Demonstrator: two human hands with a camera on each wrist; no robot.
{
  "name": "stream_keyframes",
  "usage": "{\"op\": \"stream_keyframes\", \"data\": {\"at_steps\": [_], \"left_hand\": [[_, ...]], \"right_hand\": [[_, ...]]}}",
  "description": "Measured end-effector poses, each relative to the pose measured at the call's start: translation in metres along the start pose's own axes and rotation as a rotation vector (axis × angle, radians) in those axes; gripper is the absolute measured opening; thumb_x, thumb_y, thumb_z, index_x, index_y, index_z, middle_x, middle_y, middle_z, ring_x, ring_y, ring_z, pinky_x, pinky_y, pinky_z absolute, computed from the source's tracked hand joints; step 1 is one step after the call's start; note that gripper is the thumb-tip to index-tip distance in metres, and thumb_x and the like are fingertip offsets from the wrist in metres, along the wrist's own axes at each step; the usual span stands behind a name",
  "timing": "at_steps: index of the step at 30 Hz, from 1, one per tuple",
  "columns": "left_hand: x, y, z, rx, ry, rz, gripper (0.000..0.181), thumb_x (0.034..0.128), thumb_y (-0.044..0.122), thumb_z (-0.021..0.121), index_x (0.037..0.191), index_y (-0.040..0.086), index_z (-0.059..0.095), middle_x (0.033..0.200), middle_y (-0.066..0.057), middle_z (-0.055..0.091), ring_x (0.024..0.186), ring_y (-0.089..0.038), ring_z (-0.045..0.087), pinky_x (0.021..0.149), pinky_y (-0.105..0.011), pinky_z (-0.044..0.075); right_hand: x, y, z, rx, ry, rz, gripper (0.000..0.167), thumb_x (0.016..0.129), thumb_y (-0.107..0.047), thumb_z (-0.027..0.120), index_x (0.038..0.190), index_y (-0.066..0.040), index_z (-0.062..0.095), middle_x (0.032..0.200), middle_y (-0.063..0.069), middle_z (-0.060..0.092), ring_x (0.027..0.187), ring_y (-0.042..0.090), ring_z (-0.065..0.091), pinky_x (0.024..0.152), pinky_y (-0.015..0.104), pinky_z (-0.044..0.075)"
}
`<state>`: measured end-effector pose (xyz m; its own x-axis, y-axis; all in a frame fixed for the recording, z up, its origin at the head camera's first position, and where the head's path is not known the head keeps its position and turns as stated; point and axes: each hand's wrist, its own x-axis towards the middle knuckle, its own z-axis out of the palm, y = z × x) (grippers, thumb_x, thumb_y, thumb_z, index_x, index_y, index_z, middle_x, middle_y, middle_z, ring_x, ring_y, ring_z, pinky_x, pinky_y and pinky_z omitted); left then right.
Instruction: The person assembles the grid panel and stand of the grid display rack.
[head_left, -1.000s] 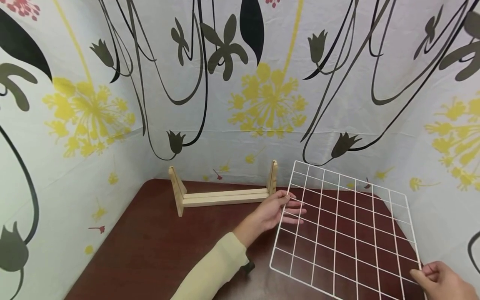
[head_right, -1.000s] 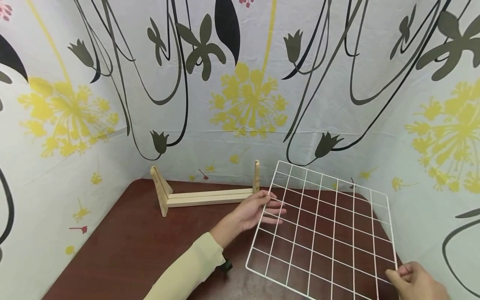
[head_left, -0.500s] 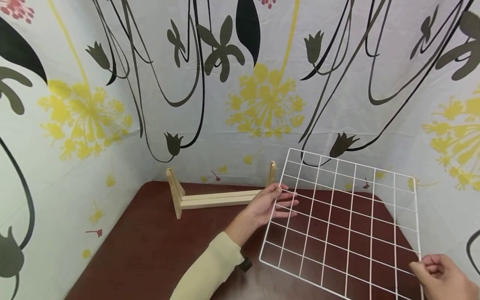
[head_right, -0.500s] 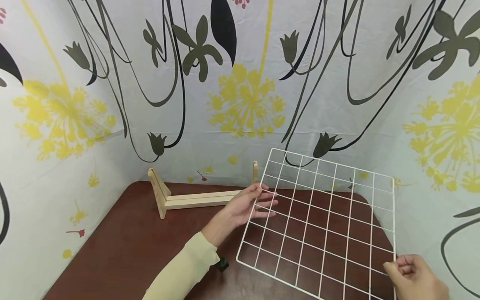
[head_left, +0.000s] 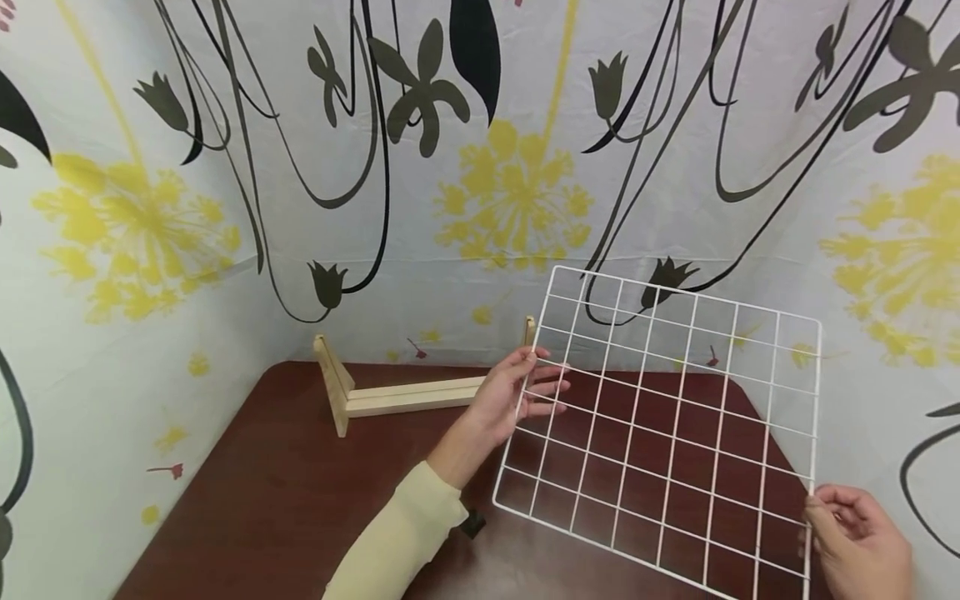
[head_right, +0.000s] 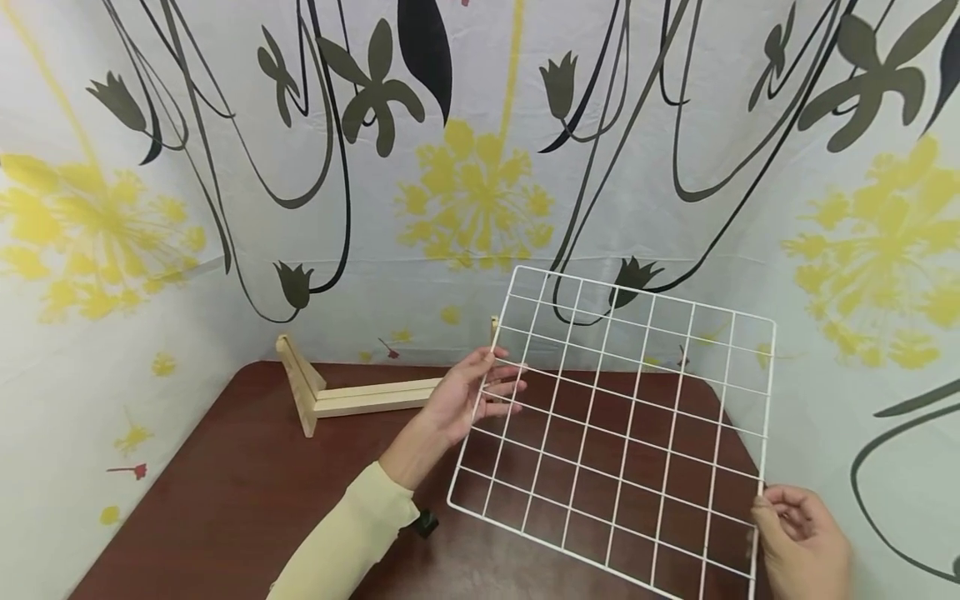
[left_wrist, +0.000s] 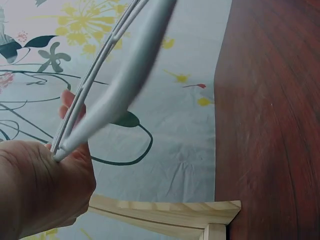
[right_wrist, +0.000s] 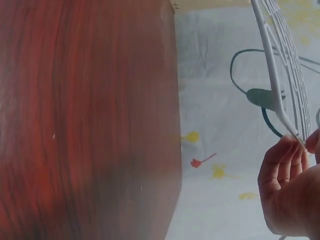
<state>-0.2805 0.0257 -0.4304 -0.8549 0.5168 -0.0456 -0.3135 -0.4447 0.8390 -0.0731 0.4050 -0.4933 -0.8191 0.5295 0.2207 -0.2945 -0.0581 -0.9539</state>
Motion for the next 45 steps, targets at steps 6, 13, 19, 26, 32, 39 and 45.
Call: {"op": "stream_keyframes", "data": {"at_steps": [6,13,19,26,32,39,45], "left_hand": [[-0.008,0.004,-0.01,0.002,0.018,0.042,0.02,0.1151,0.025,0.043,0.119,0.017,0.061,0.129,-0.022,0.072,0.108,-0.032,0.077,0.097,-0.065,0.058],[-0.015,0.004,-0.012,-0.012,0.005,0.076,0.021,0.1148,0.025,0.044,0.123,0.014,0.06,0.123,-0.012,0.077,0.098,-0.023,0.079,0.09,-0.058,0.063],[-0.019,0.006,-0.013,-0.001,0.017,0.11,0.02,0.1146,0.027,0.045,0.118,0.019,0.063,0.12,-0.009,0.078,0.098,-0.023,0.079,0.087,-0.056,0.064],[-0.027,0.011,-0.017,-0.052,0.023,0.154,0.02,0.1147,0.026,0.045,0.122,0.015,0.06,0.116,-0.007,0.08,0.097,-0.024,0.078,0.076,-0.045,0.066],[-0.033,0.015,-0.018,-0.072,0.034,0.178,0.019,0.1144,0.027,0.046,0.116,0.02,0.064,0.108,-0.003,0.08,0.096,-0.024,0.079,0.075,-0.044,0.067],[-0.043,0.021,-0.022,-0.051,0.063,0.23,0.019,0.1147,0.026,0.046,0.117,0.019,0.063,0.105,-0.002,0.081,0.092,-0.021,0.08,0.072,-0.04,0.066],[-0.049,0.024,-0.026,-0.046,0.07,0.278,0.018,0.1145,0.027,0.046,0.117,0.018,0.062,0.103,-0.002,0.082,0.092,-0.021,0.081,0.071,-0.039,0.066]], "right_hand": [[0.0,0.008,0.005,0.285,-0.149,0.045,0.026,0.107,0.01,0.044,0.104,-0.004,0.065,0.079,0.002,0.069,0.057,0.015,0.06,0.049,0.027,0.05],[0.002,0.01,0.003,0.38,-0.207,0.048,0.03,0.109,0.011,0.038,0.106,-0.002,0.065,0.083,0.004,0.07,0.061,0.015,0.063,0.053,0.026,0.054],[0.005,0.007,0.004,0.521,-0.336,0.064,0.037,0.111,0.009,0.027,0.11,0.0,0.063,0.089,0.007,0.069,0.068,0.017,0.065,0.058,0.028,0.055],[0.009,0.0,0.018,0.889,-0.663,0.162,0.05,0.113,-0.006,0.004,0.111,0.002,0.053,0.099,0.012,0.06,0.074,0.024,0.03,0.061,0.029,0.019],[0.008,-0.005,0.03,1.062,-0.704,0.3,0.052,0.115,-0.016,0.006,0.11,0.001,0.055,0.103,0.015,0.062,0.079,0.021,0.029,0.067,0.026,0.018],[0.008,-0.007,0.04,0.922,-0.624,0.256,0.047,0.115,-0.014,0.013,0.109,-0.003,0.059,0.099,0.008,0.065,0.078,0.019,0.027,0.068,0.027,0.02],[0.011,-0.005,0.047,0.88,-0.603,0.195,0.045,0.115,-0.008,0.016,0.112,0.001,0.06,0.101,0.009,0.067,0.076,0.021,0.026,0.067,0.031,0.017]]}}
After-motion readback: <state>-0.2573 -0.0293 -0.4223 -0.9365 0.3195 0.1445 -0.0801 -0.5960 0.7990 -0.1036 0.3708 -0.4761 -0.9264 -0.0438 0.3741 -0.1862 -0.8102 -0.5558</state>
